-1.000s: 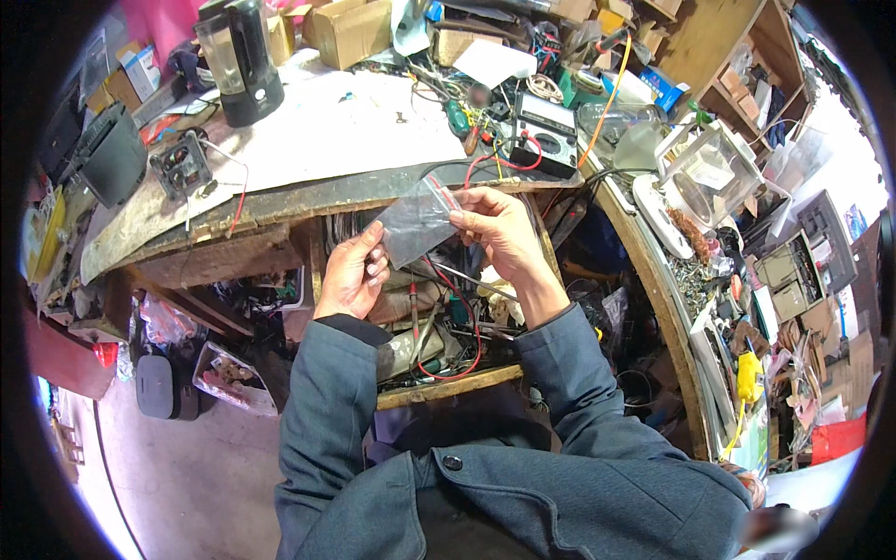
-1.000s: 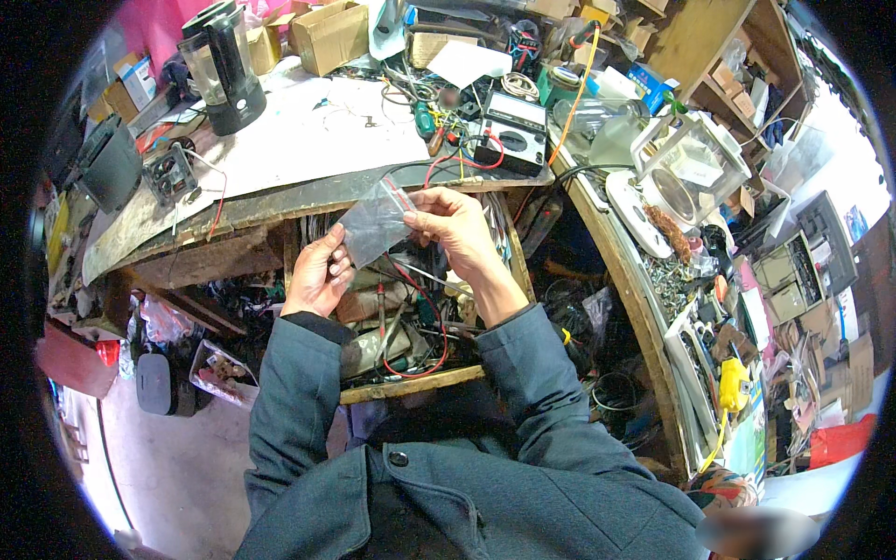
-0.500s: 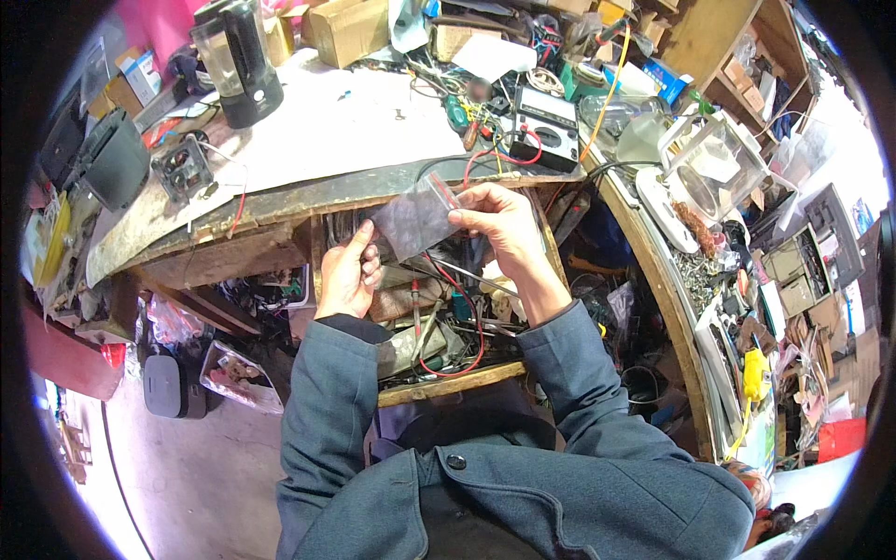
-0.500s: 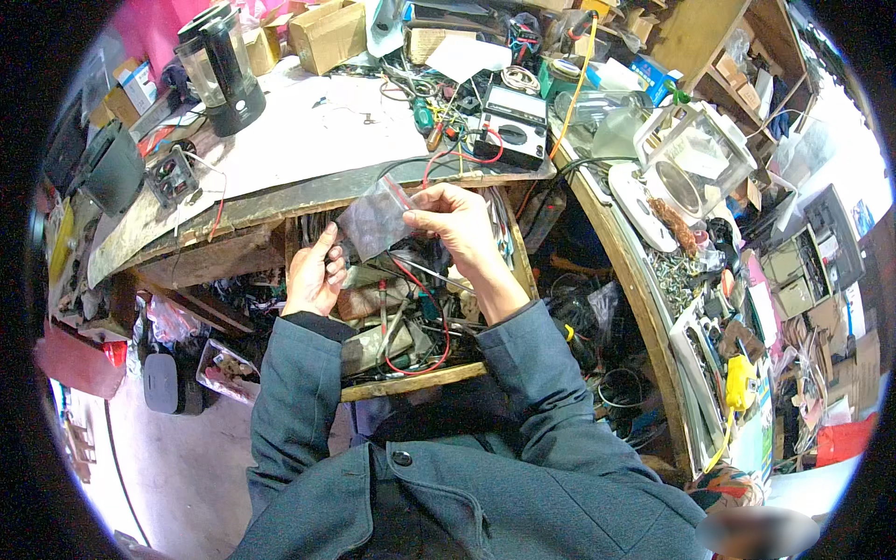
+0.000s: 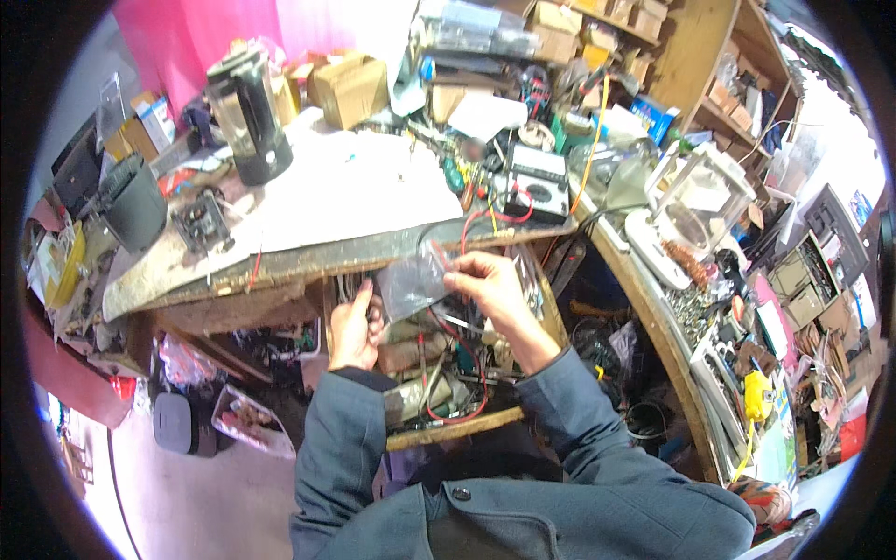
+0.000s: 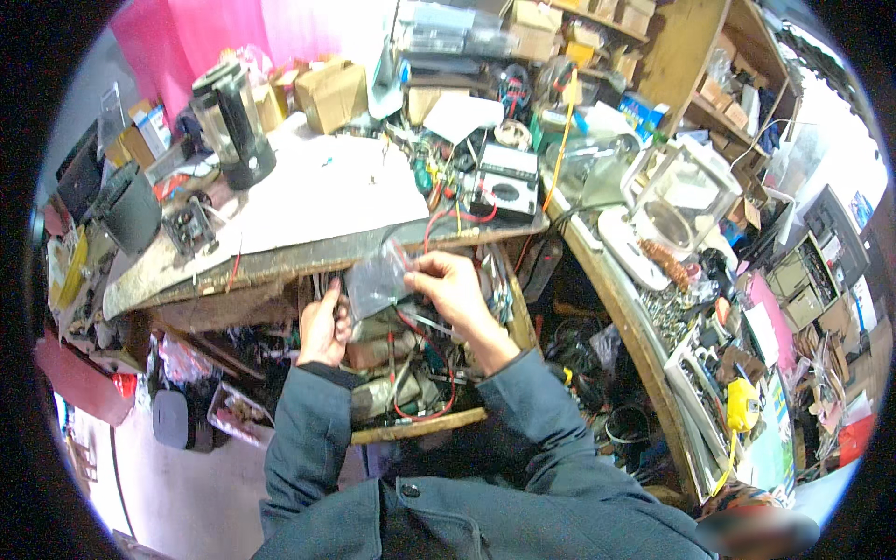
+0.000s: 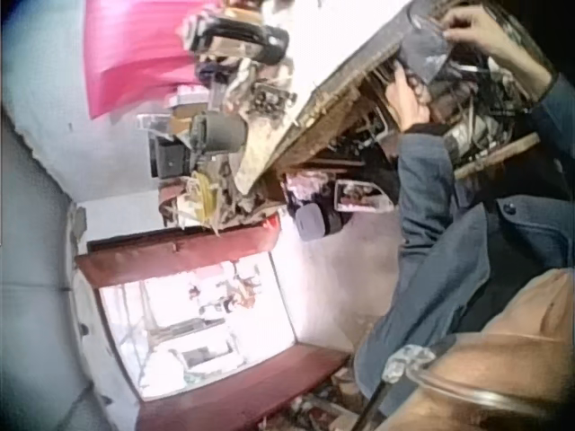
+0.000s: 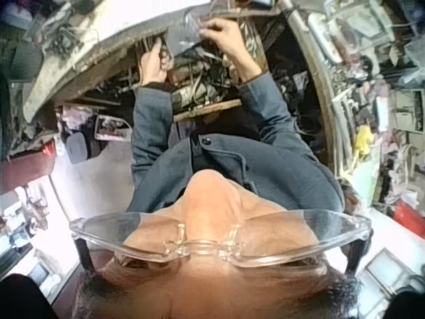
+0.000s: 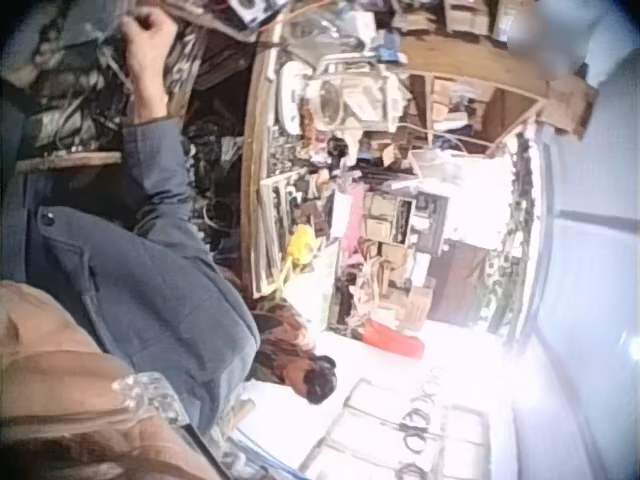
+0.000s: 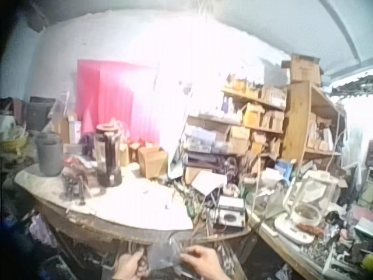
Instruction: The person works at a cluttered workbench, handling small electronic components and wires. They use a screwdriver to manipulate parts, open a plastic bag to retrieve a component, and connect wires to a small device. The person continues to assemble and adjust the electronic parts throughout the clip.
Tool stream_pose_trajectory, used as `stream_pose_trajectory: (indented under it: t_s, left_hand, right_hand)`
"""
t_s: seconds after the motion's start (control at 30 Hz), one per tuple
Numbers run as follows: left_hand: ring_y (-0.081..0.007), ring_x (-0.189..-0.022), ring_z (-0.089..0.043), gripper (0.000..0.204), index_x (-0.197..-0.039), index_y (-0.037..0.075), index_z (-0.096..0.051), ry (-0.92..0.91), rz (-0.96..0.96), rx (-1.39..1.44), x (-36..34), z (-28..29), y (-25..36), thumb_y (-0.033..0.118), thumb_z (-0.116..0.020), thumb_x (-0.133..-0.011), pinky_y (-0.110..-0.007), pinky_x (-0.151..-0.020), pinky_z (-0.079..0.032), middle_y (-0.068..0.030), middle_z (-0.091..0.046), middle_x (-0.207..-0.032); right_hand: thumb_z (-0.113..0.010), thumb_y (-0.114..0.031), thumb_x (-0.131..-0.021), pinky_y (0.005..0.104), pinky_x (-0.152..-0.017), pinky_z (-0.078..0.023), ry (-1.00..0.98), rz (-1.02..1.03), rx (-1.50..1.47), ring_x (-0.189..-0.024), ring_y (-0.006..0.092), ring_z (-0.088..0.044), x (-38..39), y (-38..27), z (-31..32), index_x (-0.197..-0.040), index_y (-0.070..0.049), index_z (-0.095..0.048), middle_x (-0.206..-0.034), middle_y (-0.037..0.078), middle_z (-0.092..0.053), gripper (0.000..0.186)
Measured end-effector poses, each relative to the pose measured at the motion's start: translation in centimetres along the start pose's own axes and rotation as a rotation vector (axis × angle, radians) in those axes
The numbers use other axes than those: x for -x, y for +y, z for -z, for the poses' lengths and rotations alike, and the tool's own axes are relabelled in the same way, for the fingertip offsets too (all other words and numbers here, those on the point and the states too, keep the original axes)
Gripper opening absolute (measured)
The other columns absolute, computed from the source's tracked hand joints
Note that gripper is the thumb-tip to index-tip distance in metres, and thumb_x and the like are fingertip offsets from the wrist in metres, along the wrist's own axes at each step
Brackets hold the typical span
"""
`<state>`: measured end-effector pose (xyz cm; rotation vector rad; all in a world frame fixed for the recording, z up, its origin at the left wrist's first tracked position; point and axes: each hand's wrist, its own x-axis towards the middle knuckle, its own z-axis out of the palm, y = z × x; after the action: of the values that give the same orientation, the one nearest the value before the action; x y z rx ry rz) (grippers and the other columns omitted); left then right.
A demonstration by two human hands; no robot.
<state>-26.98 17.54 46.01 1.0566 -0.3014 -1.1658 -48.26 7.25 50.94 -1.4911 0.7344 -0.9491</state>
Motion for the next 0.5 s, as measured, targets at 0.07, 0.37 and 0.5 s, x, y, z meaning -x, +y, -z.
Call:
stream_pose_trajectory:
  t_s: [0.07, 0.37, 0.5]
  left_hand:
    - [-0.0078, -0.044, -0.043, 0.037, -0.077, 0.005, -0.059, 0.022, -0.030, -0.044, 0.4, -0.1, 0.1, 0.035, -0.073, -0.093, -0.023, -0.037, -0.027, 0.0010, -0.051, -0.061]
    - [-0.0060, -0.042, -0.042, 0.041, -0.073, 0.006, -0.058, -0.001, -0.044, 0.038, 0.5, -0.7, 0.4, 0.038, -0.077, -0.090, -0.021, -0.035, -0.025, 0.0007, -0.051, -0.059]
    - [-0.0056, -0.043, -0.041, 0.037, -0.077, 0.006, -0.057, -0.078, -0.081, -0.076, 1.9, -1.2, 0.7, 0.035, -0.075, -0.092, -0.020, -0.037, -0.025, 0.0011, -0.051, -0.061]
  right_hand:
    - [-0.077, -0.006, -0.084, 0.0222, -0.061, -0.044, 0.005, 0.023, 0.003, -0.067, 0.0053, -0.057, 0.1, 0.0, -0.2, -0.094, -0.001, -0.073, -0.081, 0.000, -0.071, 0.012]
    - [-0.079, -0.006, -0.083, 0.0219, -0.059, -0.043, 0.096, 0.099, -0.057, -0.064, 0.0035, -0.054, -0.3, 0.7, -0.1, -0.079, -0.001, -0.067, -0.072, 0.000, -0.066, 0.013]
    - [-0.079, -0.005, -0.082, 0.0226, -0.056, -0.041, 0.039, 0.118, 0.002, -0.062, 0.0036, -0.051, 0.0, 1.2, -0.3, -0.074, -0.002, -0.063, -0.068, -0.002, -0.062, 0.018]
